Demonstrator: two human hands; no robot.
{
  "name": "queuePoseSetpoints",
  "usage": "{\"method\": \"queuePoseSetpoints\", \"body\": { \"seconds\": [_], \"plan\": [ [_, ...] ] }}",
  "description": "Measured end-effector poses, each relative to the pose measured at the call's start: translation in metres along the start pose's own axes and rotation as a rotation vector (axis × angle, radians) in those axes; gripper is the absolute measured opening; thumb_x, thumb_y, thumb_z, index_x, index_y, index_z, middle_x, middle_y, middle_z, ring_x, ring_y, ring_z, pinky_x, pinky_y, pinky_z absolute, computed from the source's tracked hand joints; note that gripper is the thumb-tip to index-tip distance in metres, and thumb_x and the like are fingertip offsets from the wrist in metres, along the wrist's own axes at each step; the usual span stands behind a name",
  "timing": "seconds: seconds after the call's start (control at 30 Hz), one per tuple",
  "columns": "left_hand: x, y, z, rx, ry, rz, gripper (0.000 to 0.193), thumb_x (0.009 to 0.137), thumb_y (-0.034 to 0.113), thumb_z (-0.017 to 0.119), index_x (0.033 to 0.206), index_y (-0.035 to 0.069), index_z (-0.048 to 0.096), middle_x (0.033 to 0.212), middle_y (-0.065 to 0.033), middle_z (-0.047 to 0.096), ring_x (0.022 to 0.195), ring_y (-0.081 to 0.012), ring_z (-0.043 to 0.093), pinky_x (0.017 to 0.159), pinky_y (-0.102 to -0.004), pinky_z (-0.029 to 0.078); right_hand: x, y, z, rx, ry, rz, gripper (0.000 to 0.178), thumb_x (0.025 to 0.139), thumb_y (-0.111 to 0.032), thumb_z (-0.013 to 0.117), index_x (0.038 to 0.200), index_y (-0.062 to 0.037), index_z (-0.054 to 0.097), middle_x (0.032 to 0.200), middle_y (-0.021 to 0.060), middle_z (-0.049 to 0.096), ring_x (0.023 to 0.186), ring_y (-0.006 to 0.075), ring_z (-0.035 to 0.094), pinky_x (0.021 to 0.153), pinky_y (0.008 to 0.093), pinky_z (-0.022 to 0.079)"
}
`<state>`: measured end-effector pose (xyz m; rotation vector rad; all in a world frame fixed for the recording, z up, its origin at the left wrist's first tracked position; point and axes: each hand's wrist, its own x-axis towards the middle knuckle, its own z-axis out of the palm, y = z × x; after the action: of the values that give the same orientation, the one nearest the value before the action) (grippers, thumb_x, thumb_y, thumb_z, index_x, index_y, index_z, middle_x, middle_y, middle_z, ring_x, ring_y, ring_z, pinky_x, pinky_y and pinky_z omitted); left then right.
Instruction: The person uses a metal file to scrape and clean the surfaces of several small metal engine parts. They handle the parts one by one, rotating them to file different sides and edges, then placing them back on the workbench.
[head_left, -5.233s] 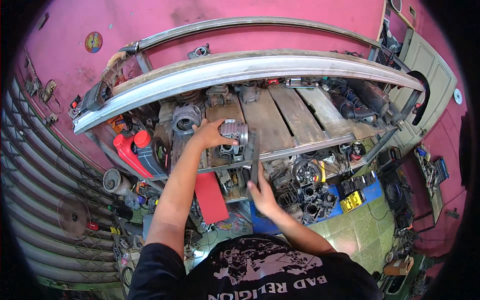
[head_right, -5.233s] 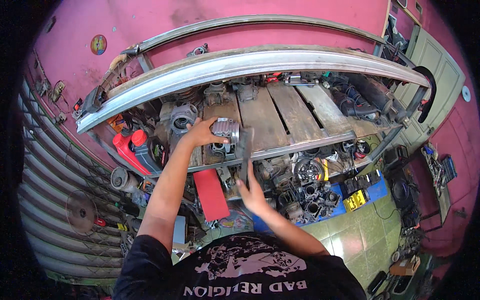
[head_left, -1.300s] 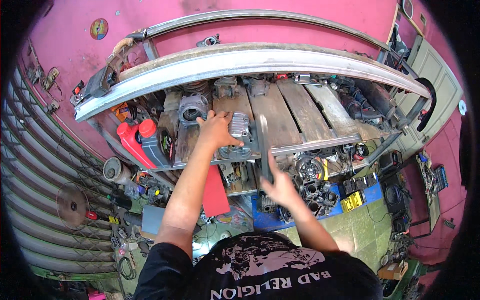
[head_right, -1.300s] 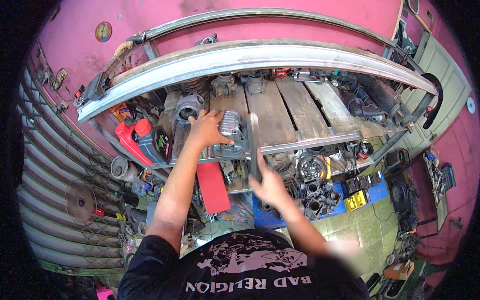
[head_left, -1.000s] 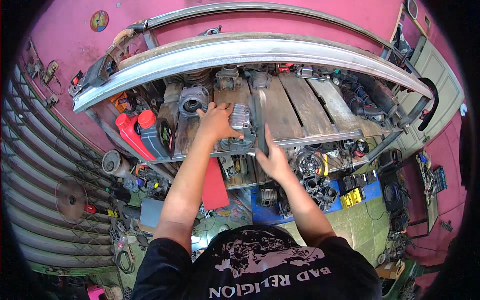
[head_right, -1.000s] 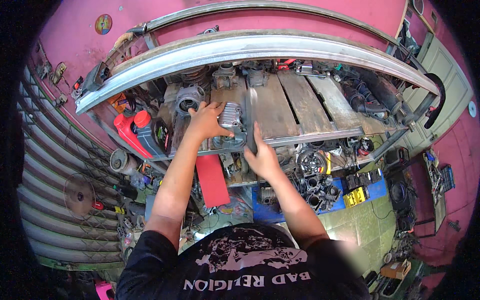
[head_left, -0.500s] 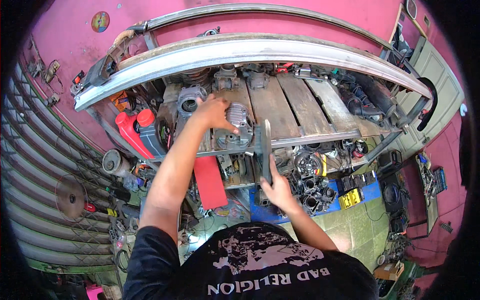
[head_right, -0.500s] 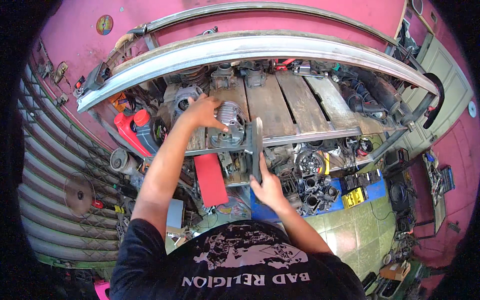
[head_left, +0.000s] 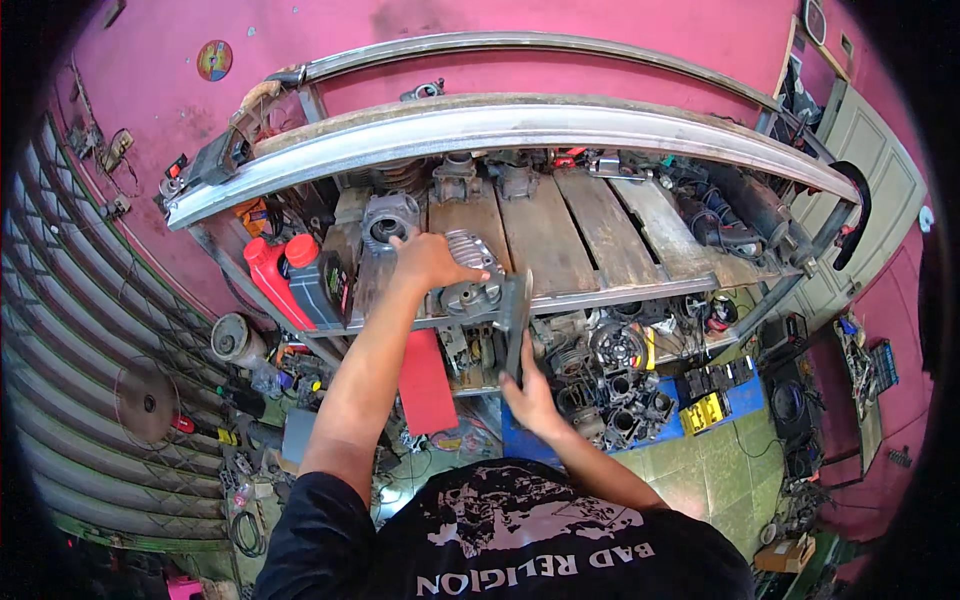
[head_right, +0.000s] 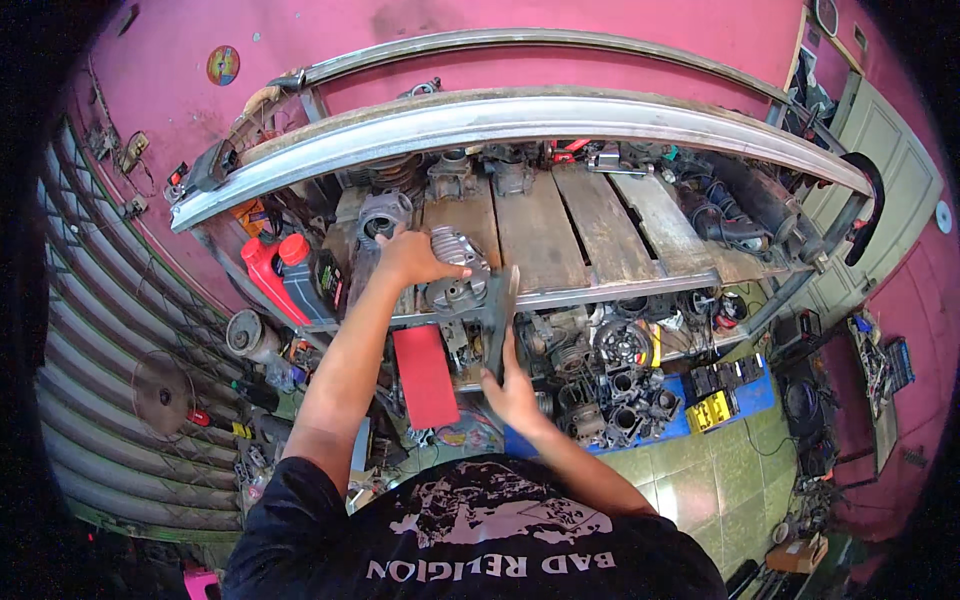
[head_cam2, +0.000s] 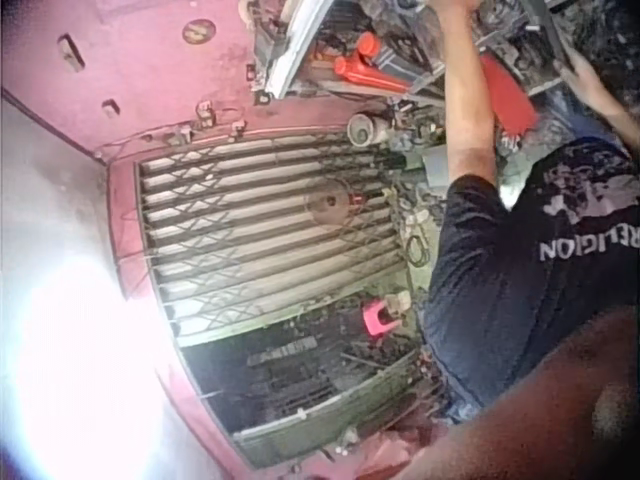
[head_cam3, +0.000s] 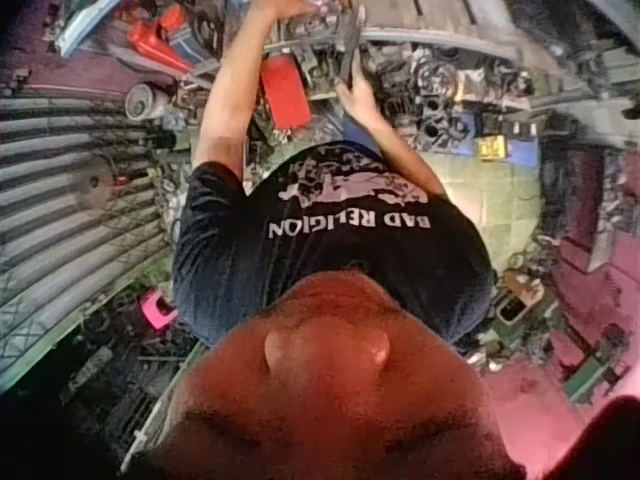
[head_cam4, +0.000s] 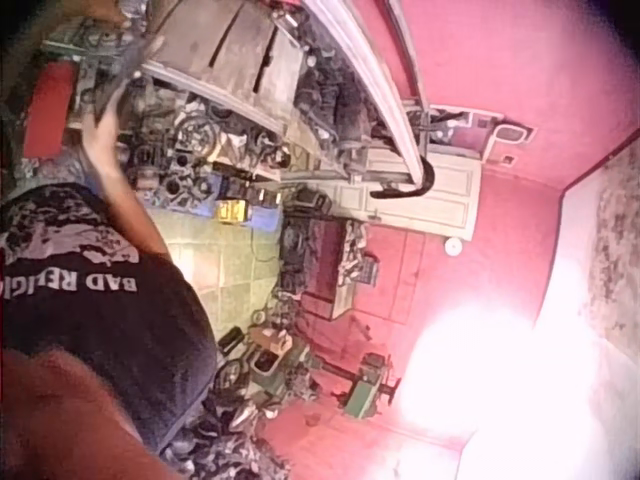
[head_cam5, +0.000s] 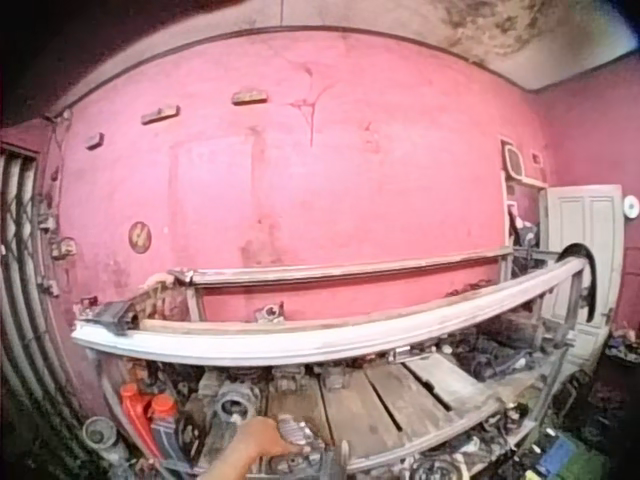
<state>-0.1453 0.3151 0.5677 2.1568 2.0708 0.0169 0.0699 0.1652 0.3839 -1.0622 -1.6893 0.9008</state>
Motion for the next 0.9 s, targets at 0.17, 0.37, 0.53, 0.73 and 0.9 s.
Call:
{"method": "queuePoseSetpoints", "body": {
  "seconds": [0.17,0.37,0.53,0.73,0.9],
  "plan": [
    [-0.018,-0.017,-0.01,-0.016,-0.044,0.001,0.107,0.061,0.087,0.074,0.117,-0.004,0.073,0.131,-0.0288,0.067,0.135,-0.0467,0.053,0.109,-0.0731,0.032,0.089,-0.009,-0.035,0.051,-0.084,0.048,0.08,0.098,-0.014,0.059,0.163,0.0045,0.015,0.159,0.0309,0.04,0.149,0.0328,0.04,0.122,0.034,0.028],
    [-0.035,-0.016,-0.004,-0.113,0.051,-0.164,0.102,0.062,0.086,0.075,0.112,-0.003,0.076,0.126,-0.0309,0.068,0.124,-0.0466,0.063,0.111,-0.0731,0.031,0.061,-0.007,0.007,0.055,-0.005,0.094,0.087,0.098,-0.015,0.06,0.166,-0.0039,0.006,0.148,0.0294,0.053,0.13,0.0322,0.058,0.11,0.0342,0.042],
    [-0.036,-0.014,0.0,-0.156,0.069,-0.19,0.1,0.062,0.083,0.077,0.111,-0.004,0.076,0.123,-0.0307,0.07,0.122,-0.0447,0.065,0.11,-0.0734,0.032,-0.006,-0.027,0.038,0.169,0.028,0.068,0.087,0.098,-0.009,0.056,0.166,-0.0034,0.003,0.152,0.0246,0.051,0.139,0.0257,0.049,0.115,0.0337,0.037],
    [-0.04,-0.042,0.028,-0.266,0.183,-0.106,0.076,0.071,0.069,0.081,0.103,0.0,0.078,0.104,-0.0257,0.076,0.109,-0.0407,0.071,0.106,-0.0742,0.035,0.094,-0.022,-0.003,0.217,-0.047,0.082,0.07,0.099,-0.014,0.058,0.161,-0.0012,0.028,0.136,0.0193,0.063,0.123,0.0229,0.058,0.11,0.0321,0.04],
    [-0.046,-0.022,0.049,-0.45,0.302,-0.271,0.057,0.076,0.063,0.083,0.1,0.011,0.081,0.095,-0.0198,0.077,0.103,-0.0413,0.072,0.107,-0.071,0.037,0.09,0.006,0.008,0.061,-0.037,0.073,0.083,0.097,-0.013,0.058,0.165,-0.0019,0.011,0.141,0.0252,0.056,0.127,0.0279,0.057,0.109,0.0335,0.042]
  ]
}}
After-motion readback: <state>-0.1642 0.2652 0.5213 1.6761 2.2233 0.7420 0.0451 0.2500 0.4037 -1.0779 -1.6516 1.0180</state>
